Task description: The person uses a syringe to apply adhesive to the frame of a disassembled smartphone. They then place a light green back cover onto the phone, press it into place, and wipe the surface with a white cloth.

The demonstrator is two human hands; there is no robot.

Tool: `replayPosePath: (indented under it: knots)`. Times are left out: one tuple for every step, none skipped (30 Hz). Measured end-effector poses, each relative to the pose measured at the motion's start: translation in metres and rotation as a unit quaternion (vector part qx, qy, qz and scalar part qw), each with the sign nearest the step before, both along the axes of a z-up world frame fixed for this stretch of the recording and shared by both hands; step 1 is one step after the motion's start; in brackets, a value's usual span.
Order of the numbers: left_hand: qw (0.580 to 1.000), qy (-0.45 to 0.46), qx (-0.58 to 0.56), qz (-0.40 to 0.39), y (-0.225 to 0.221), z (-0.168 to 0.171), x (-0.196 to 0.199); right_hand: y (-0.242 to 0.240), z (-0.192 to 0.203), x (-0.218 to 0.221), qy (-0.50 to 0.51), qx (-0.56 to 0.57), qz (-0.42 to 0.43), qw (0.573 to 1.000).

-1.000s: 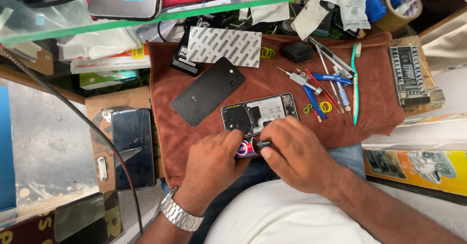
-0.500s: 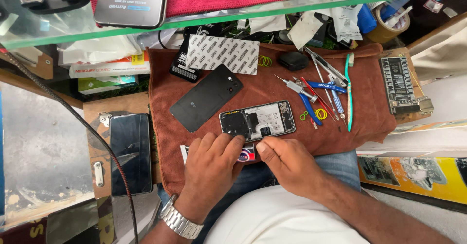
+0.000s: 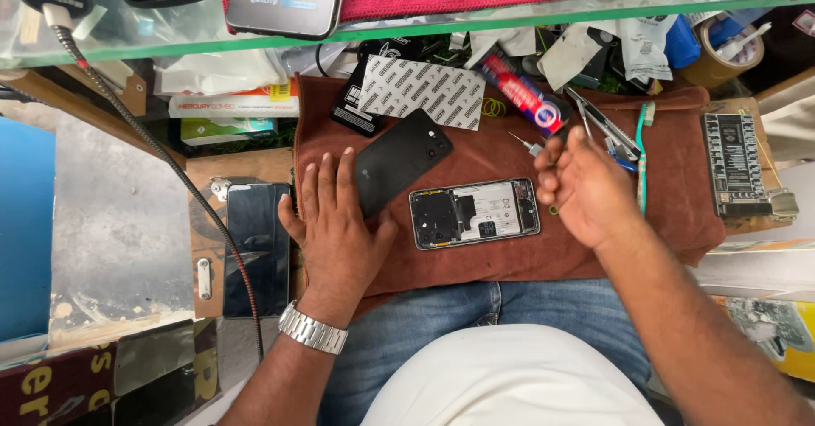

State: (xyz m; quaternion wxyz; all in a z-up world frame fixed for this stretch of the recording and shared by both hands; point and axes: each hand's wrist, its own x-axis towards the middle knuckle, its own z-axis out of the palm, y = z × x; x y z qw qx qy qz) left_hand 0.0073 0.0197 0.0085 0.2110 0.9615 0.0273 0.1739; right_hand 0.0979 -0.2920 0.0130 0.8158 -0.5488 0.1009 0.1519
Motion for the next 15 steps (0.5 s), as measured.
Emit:
replayPosePath:
  knots:
    - [1.000,0.010,-0.005,0.002,0.001,0.000,0.001,-0.001,0.005,0.008,-0.024,0.000,0.005,1.000]
    - [1.000,0.021,-0.011,0.007,0.001,0.000,0.001,-0.001,0.009,0.011,-0.020,-0.002,0.005,1.000]
    - [0.999,0.033,-0.018,0.012,0.001,0.002,0.001,0.000,0.011,0.014,-0.016,-0.003,0.006,1.000]
    - [0.999,0.044,-0.024,0.017,0.002,0.005,0.001,0.003,0.012,0.016,-0.012,-0.004,0.007,1.000]
    - [0.998,0.044,-0.019,0.032,0.002,0.009,0.002,0.007,0.011,0.014,-0.023,-0.021,0.028,0.999]
    - [0.998,0.045,-0.014,0.046,0.002,0.012,0.001,0.011,0.007,0.009,-0.033,-0.039,0.050,0.997]
    - [0.997,0.047,-0.008,0.059,0.002,0.016,0.001,0.014,0.002,0.002,-0.043,-0.057,0.071,0.995]
    - [0.997,0.037,-0.020,0.066,0.002,0.020,-0.001,0.016,-0.001,-0.006,-0.062,-0.057,0.096,0.992]
    - [0.996,0.028,-0.032,0.073,0.002,0.024,-0.004,0.019,-0.005,-0.015,-0.081,-0.057,0.121,0.988]
    - [0.996,0.020,-0.044,0.077,0.001,0.027,-0.007,0.021,-0.006,-0.024,-0.099,-0.057,0.143,0.983]
    - [0.992,0.018,-0.113,0.048,-0.002,0.029,-0.010,0.024,-0.007,-0.031,-0.105,-0.050,0.161,0.980]
    - [0.983,0.018,-0.183,0.017,-0.007,0.030,-0.015,0.027,-0.006,-0.039,-0.109,-0.044,0.179,0.977]
    - [0.967,0.018,-0.252,-0.013,-0.012,0.031,-0.021,0.032,-0.003,-0.047,-0.113,-0.038,0.196,0.973]
    - [0.958,0.025,-0.283,-0.036,-0.018,0.032,-0.026,0.037,0.002,-0.054,-0.143,-0.010,0.206,0.968]
    - [0.947,0.031,-0.313,-0.059,-0.026,0.034,-0.031,0.043,0.008,-0.062,-0.172,0.019,0.215,0.961]
